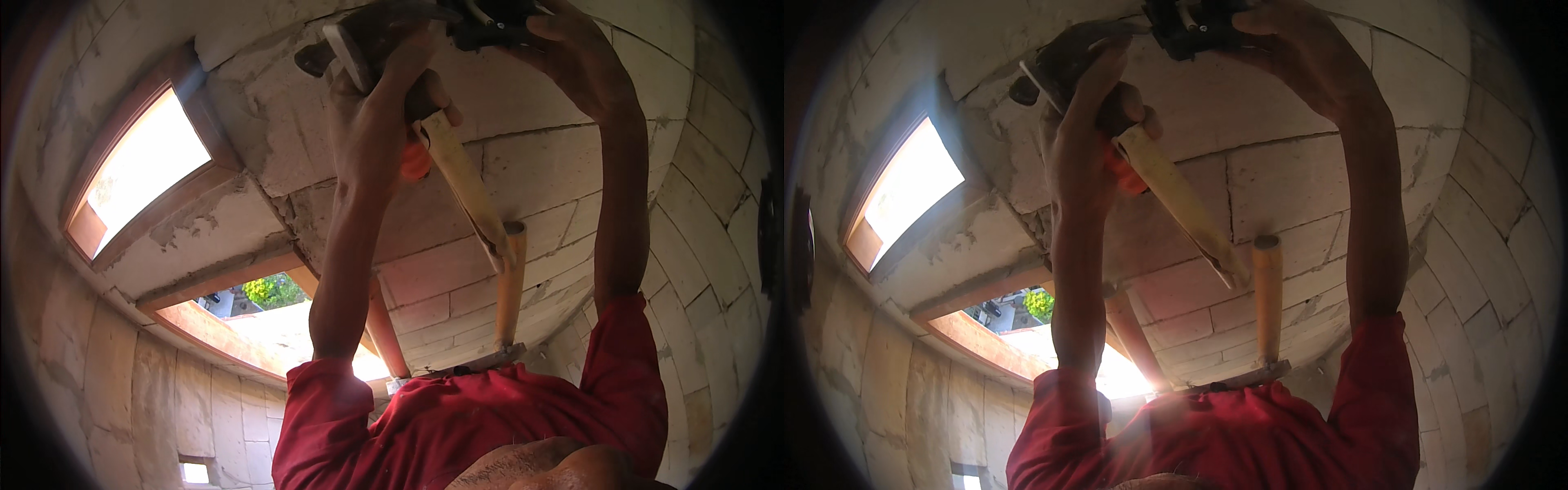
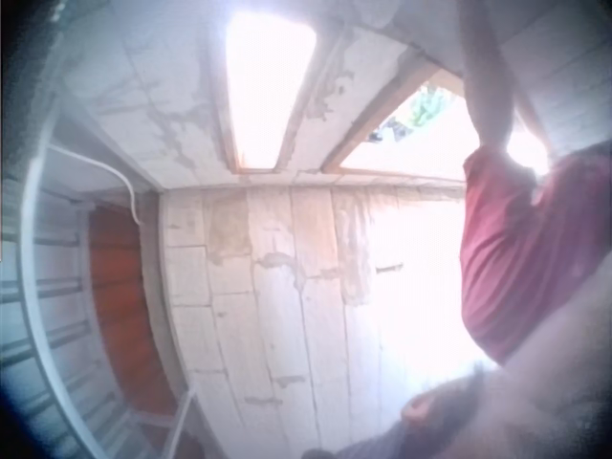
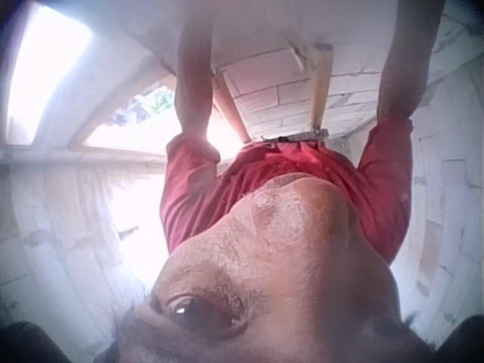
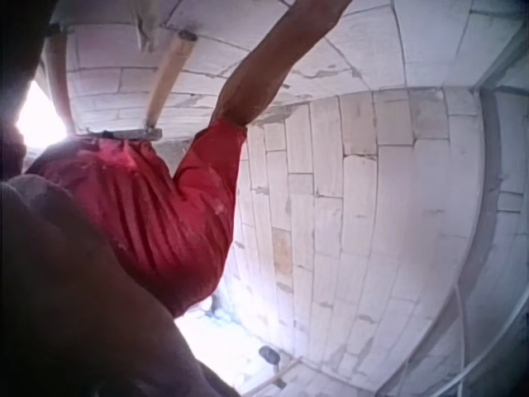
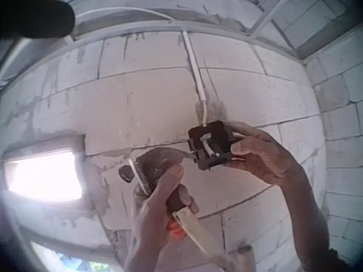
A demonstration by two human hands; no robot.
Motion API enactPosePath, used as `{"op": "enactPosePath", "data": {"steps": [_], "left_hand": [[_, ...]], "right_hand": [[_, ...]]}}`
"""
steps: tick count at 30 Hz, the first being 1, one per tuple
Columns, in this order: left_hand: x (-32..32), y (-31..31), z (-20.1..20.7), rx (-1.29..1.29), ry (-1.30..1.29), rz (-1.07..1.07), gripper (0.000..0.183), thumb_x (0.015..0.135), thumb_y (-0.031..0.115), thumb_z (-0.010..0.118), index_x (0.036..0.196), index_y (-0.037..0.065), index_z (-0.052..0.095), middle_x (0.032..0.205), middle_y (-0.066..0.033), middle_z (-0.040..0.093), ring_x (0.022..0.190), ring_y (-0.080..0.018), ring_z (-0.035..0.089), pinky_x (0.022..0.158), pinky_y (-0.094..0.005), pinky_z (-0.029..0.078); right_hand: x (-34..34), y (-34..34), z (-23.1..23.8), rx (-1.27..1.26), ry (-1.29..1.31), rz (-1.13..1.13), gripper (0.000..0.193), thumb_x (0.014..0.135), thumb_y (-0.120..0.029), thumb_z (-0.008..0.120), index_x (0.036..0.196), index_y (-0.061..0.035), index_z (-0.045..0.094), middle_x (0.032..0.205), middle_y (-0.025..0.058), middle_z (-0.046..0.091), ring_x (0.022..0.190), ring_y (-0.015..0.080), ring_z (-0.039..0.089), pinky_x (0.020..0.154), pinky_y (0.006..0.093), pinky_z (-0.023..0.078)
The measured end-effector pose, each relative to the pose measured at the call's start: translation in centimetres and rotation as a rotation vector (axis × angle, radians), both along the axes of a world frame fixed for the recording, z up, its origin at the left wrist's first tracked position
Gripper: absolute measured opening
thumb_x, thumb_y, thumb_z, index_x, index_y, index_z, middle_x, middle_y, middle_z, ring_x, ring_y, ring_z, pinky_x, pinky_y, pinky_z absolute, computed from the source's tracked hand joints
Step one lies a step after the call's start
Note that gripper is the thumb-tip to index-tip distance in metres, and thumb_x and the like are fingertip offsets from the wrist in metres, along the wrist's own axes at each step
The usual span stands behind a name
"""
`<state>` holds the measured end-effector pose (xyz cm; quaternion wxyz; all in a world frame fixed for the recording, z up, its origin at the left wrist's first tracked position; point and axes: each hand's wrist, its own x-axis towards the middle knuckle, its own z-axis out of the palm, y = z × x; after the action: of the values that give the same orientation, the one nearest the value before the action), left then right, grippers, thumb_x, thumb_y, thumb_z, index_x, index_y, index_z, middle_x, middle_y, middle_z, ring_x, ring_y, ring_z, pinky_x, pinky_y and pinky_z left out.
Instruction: The person uses a hammer and chisel to chip away at a concrete ceiling to create a recess. They then insert a black electrical box into the hole and secure it by hammering nails into the ceiling.
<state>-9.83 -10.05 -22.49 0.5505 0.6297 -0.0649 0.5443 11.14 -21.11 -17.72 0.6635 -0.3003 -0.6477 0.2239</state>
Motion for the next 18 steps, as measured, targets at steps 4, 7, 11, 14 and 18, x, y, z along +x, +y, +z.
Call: {"op": "enactPosePath", "data": {"steps": [4, 7, 11, 14, 18], "left_hand": [[1.6, 0.4, 0.9, 0.036, -0.002, 0.023, 0.029, 0.094, 0.022, 0.07, 0.113, 0.001, 0.066, 0.066, -0.0054, 0.063, 0.056, -0.0176, 0.065, 0.05, -0.0305, 0.05], [2.9, 0.6, 1.5, 0.039, 0.028, 0.093, 0.027, 0.093, 0.023, 0.071, 0.108, 0.001, 0.068, 0.068, -0.005, 0.065, 0.057, -0.0176, 0.066, 0.05, -0.0285, 0.049], [4.0, 1.3, 1.6, 0.129, 0.018, 0.152, 0.023, 0.092, 0.023, 0.072, 0.102, 0.003, 0.07, 0.07, -0.0046, 0.067, 0.057, -0.0152, 0.067, 0.049, -0.0255, 0.048], [4.3, 1.7, 1.1, 0.083, 0.068, 0.11, 0.022, 0.091, 0.022, 0.072, 0.102, 0.003, 0.07, 0.07, -0.0043, 0.067, 0.057, -0.0147, 0.066, 0.049, -0.0253, 0.048], [4.7, 1.7, 1.2, 0.06, 0.088, 0.17, 0.023, 0.091, 0.024, 0.073, 0.101, 0.003, 0.069, 0.071, -0.0048, 0.066, 0.059, -0.0159, 0.067, 0.051, -0.0271, 0.049]], "right_hand": [[-0.7, -1.0, -0.8, -0.056, 0.1, -0.057, 0.066, 0.09, -0.015, 0.07, 0.149, -0.0013, 0.043, 0.13, 0.0142, 0.062, 0.119, 0.024, 0.062, 0.105, 0.0407, 0.052], [-0.1, 0.5, -1.0, -0.074, 0.148, -0.103, 0.066, 0.09, -0.013, 0.07, 0.149, -0.0031, 0.043, 0.127, 0.014, 0.063, 0.117, 0.0228, 0.063, 0.103, 0.0377, 0.054], [1.0, 1.1, -1.7, -0.027, 0.048, -0.04, 0.067, 0.089, -0.004, 0.069, 0.15, -0.0047, 0.043, 0.126, 0.0121, 0.062, 0.117, 0.0205, 0.063, 0.103, 0.0343, 0.053], [1.5, 1.4, -2.4, -0.015, 0.003, -0.126, 0.07, 0.087, 0.003, 0.068, 0.151, -0.0048, 0.042, 0.126, 0.0107, 0.061, 0.117, 0.0187, 0.062, 0.105, 0.0322, 0.052], [1.6, 1.5, -1.0, 0.008, -0.021, -0.054, 0.071, 0.087, 0.004, 0.069, 0.152, -0.005, 0.041, 0.129, 0.0105, 0.06, 0.119, 0.0184, 0.061, 0.108, 0.0314, 0.049]]}}
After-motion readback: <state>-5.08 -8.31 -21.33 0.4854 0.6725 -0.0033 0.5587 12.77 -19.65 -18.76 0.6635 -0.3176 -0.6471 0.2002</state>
